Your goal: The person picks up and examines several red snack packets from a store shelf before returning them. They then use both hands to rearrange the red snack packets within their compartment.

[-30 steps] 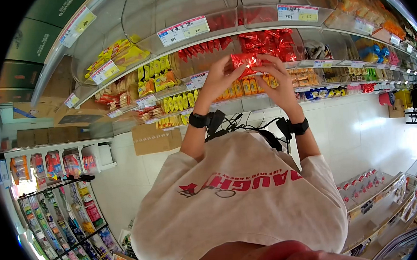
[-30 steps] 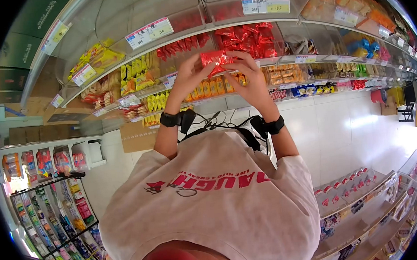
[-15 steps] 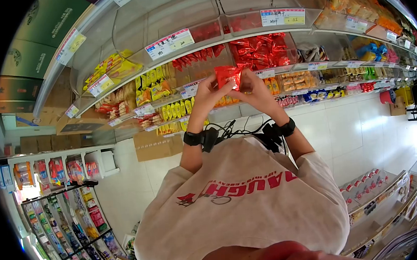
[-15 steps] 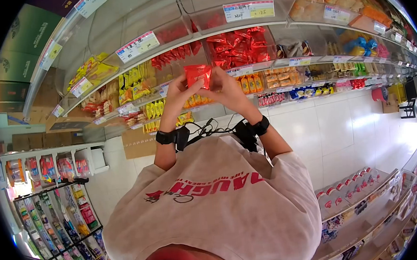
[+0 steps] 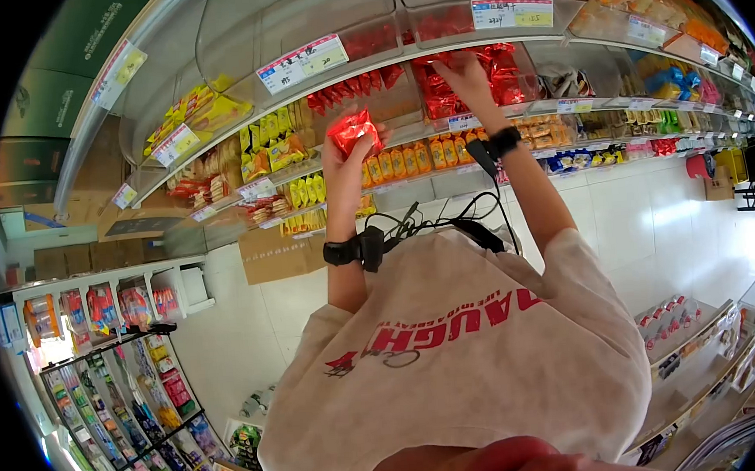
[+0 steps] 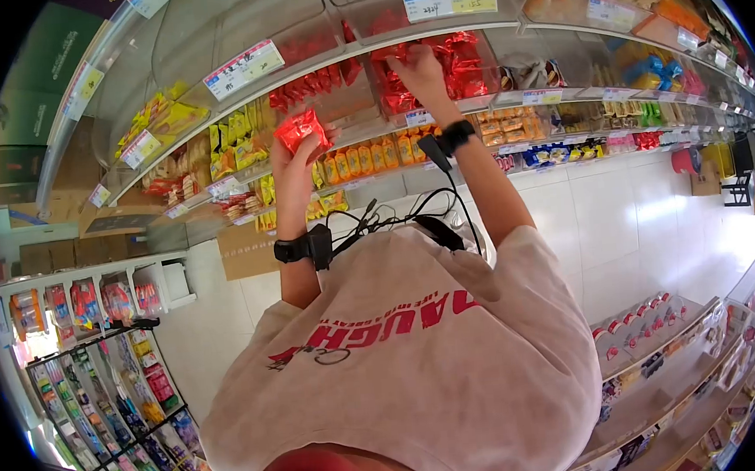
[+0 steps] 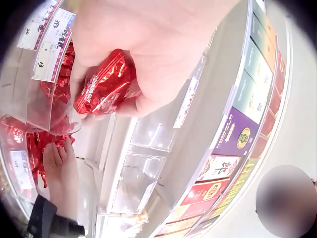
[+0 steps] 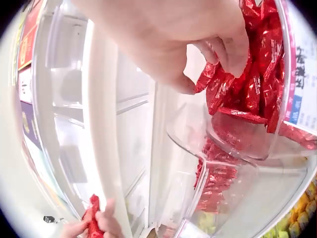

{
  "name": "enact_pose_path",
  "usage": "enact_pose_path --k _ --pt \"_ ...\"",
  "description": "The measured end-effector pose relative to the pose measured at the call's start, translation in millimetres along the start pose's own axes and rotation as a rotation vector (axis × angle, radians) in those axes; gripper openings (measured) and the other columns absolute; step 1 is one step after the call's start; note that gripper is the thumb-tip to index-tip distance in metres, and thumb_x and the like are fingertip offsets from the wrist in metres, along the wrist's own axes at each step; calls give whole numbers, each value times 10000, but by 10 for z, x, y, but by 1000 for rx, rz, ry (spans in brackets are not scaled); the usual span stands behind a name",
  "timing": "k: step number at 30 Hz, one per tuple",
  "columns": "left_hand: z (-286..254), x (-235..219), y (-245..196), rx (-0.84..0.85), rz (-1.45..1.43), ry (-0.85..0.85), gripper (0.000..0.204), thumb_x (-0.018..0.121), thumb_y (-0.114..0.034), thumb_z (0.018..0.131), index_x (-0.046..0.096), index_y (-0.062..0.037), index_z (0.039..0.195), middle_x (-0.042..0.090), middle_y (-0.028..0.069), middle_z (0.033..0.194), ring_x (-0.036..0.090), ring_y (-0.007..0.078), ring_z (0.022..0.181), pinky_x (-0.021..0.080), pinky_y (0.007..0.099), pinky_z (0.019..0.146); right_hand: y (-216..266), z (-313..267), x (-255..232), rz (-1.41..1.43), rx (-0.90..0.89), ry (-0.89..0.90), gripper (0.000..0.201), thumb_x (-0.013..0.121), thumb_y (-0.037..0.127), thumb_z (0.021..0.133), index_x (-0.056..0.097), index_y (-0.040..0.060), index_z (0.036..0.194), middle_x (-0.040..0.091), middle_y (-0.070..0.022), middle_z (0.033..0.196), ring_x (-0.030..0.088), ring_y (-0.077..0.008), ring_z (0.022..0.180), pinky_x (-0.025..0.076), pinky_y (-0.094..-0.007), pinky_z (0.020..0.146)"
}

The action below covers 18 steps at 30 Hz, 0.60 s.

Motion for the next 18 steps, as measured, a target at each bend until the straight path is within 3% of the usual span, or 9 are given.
enact_pose_path --k 3,6,7,10,13,15,16,17,18 --pt "-29 -24 36 -26 6 -8 333 619 -109 983 558 31 1278 702 157 1093 714 288 1010 560 344 901 -14 244 217 -22 -207 25 663 843 390 777 583 -17 1231 677 -217 1088 665 -361 1001 534 -420 867" --pt "-24 10 1 -46 -43 -29 339 608 -154 1000 570 28 1283 702 151 1089 713 269 1008 554 335 896 -48 205 364 -533 -117 -121 888 856 566 669 564 -94 1188 680 -252 1045 666 -397 1022 551 -473 853" --pt "-36 44 -41 -49 -65 -34 343 604 -168 1004 570 28 1283 702 151 1089 711 263 1011 551 332 896 -82 228 387 -490 -139 -136 914 866 576 630 568 -94 1174 668 -267 1062 655 -412 1024 551 -465 859" --pt "-40 42 -36 -62 -80 -44 344 601 -189 1010 575 25 1278 701 151 1092 707 254 1017 547 333 904 -270 296 320 -339 -36 70 812 853 526 670 574 -85 1126 679 -255 1013 668 -412 974 556 -469 836" --pt "-14 -14 68 -75 -63 -33 340 611 -186 1003 580 29 1265 702 152 1084 707 252 1010 550 338 901 -238 134 39 -288 62 129 701 857 459 693 578 -61 1072 691 -232 952 686 -388 925 564 -451 815" --pt "14 2 134 -97 -73 -25 330 622 -177 995 585 32 1248 704 152 1073 709 251 998 558 343 886 -534 107 -20 -90 56 143 573 848 351 739 584 -51 1051 697 -200 913 705 -340 887 571 -418 771" --pt "23 19 156 -115 -89 -25 322 628 -172 991 588 32 1236 706 152 1066 711 251 990 564 346 873 -369 48 -93 11 53 150 511 844 297 762 587 -46 1041 699 -184 893 714 -315 868 575 -402 749" --pt "38 33 174 -131 -103 -27 313 633 -167 987 592 32 1225 708 152 1059 712 250 982 569 350 861 -272 -98 -188 475 285 226 337 799 134 823 601 -45 1029 700 -126 879 716 -213 831 566 -333 695" --pt "70 39 214 -153 -105 -10 317 643 -151 976 585 36 1225 704 164 1063 711 264 986 574 369 866 -189 -188 -282 469 247 251 301 775 106 843 599 -45 1036 695 -109 868 711 -192 816 564 -321 686"
Point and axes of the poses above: each hand's wrist, its own z-axis towards the middle knuckle, its own x-axis out of the palm, y = z × x, the point moved 3 cm from there along z, towards the middle knuckle
